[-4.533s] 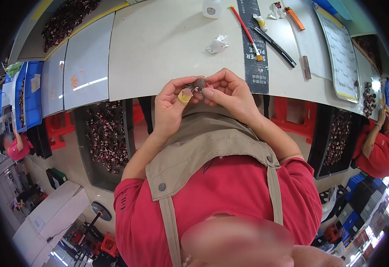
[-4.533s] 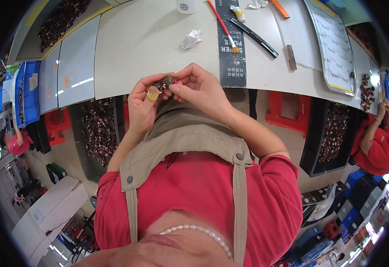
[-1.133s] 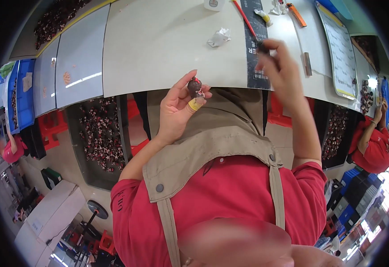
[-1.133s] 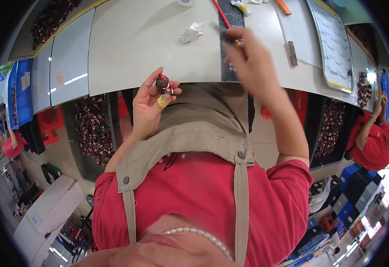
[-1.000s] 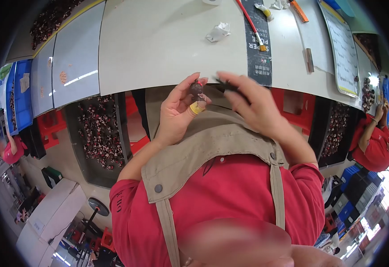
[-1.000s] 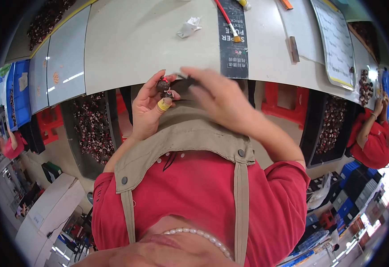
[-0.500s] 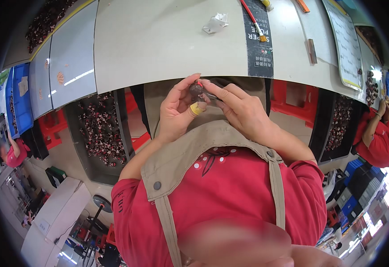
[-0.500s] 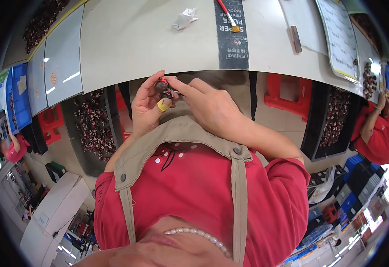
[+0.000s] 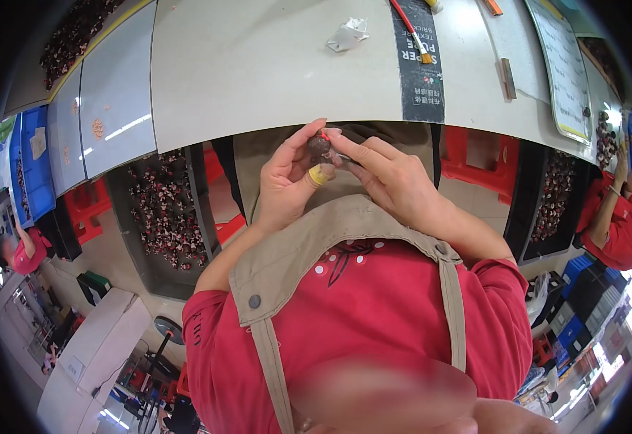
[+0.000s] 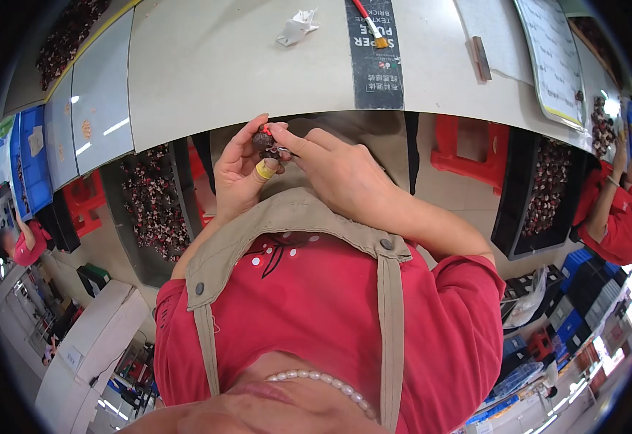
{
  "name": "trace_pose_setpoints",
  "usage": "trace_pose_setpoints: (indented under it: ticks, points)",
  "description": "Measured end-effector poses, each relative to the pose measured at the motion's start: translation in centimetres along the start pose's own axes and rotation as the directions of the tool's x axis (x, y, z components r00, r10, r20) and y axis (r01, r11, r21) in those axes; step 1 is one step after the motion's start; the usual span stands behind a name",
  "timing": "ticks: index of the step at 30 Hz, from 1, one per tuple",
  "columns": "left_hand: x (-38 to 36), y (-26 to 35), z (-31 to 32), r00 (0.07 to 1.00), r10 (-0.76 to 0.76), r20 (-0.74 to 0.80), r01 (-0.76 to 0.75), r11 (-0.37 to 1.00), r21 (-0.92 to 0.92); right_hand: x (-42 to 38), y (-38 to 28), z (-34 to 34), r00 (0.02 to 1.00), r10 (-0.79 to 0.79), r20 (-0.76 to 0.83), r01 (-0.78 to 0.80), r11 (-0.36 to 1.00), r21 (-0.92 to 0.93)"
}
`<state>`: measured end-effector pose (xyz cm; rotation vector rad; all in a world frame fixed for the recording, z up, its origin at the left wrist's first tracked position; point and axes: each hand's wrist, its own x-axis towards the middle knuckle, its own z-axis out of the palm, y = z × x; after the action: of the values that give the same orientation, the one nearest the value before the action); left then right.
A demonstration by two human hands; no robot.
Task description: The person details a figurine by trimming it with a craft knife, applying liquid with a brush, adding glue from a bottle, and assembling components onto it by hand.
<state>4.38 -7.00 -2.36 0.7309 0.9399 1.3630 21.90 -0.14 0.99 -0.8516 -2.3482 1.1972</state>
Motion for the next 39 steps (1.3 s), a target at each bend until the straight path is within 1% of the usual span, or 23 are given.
trace_pose_setpoints:
  ticks: [3,9,12,15,24,27,30,33,36,39]
  points:
    - [-0.04,0.00,0.02,1.000,-0.008,-0.002,0.008,1.000,0.001,0.02,-0.07,-0.04,1.000,0.018,0.015,-0.018,1.000,-0.015]
    - [-0.10,-0.07,0.02,0.999,-0.028,-0.018,0.028,1.000,0.009,0.23,-0.22,0.02,0.999,0.027,-0.036,-0.025,0.998,0.061]
    - [-0.09,-0.05,-0.01,1.000,-0.029,-0.013,0.029,1.000,0.009,0.24,-0.27,0.01,0.998,0.040,-0.038,-0.036,0.993,0.113]
    - [-0.13,-0.09,-0.05,1.000,-0.025,-0.009,0.025,0.999,0.019,0.28,-0.32,-0.03,0.998,0.023,-0.057,-0.015,0.990,0.139]
    - [-0.12,-0.16,-0.10,1.000,-0.022,-0.007,0.022,0.999,0.036,0.26,-0.37,-0.17,0.998,0.054,-0.034,-0.049,0.991,0.125]
    - [-0.11,-0.08,-0.05,1.000,-0.024,-0.005,0.024,0.999,0.038,0.23,-0.48,-0.09,0.998,0.034,-0.058,-0.024,0.987,0.156]
    - [-0.13,-0.14,-0.06,0.999,-0.030,-0.012,0.031,0.999,0.041,0.26,-0.56,-0.21,0.998,0.048,-0.039,-0.042,0.991,0.129]
    - [-0.10,-0.23,-0.16,1.000,-0.016,0.005,0.016,0.999,0.038,0.26,-0.19,-0.17,0.999,0.028,-0.039,-0.023,0.993,0.112]
    - [-0.02,0.02,0.38,0.998,-0.032,-0.059,0.033,0.999,0.014,0.24,-0.24,-0.27,0.999,0.034,-0.031,-0.030,0.991,0.133]
    - [-0.08,-0.05,0.37,0.997,-0.034,-0.070,0.035,0.999,0.026,0.19,-0.39,-0.09,0.998,0.034,-0.050,-0.025,0.986,0.163]
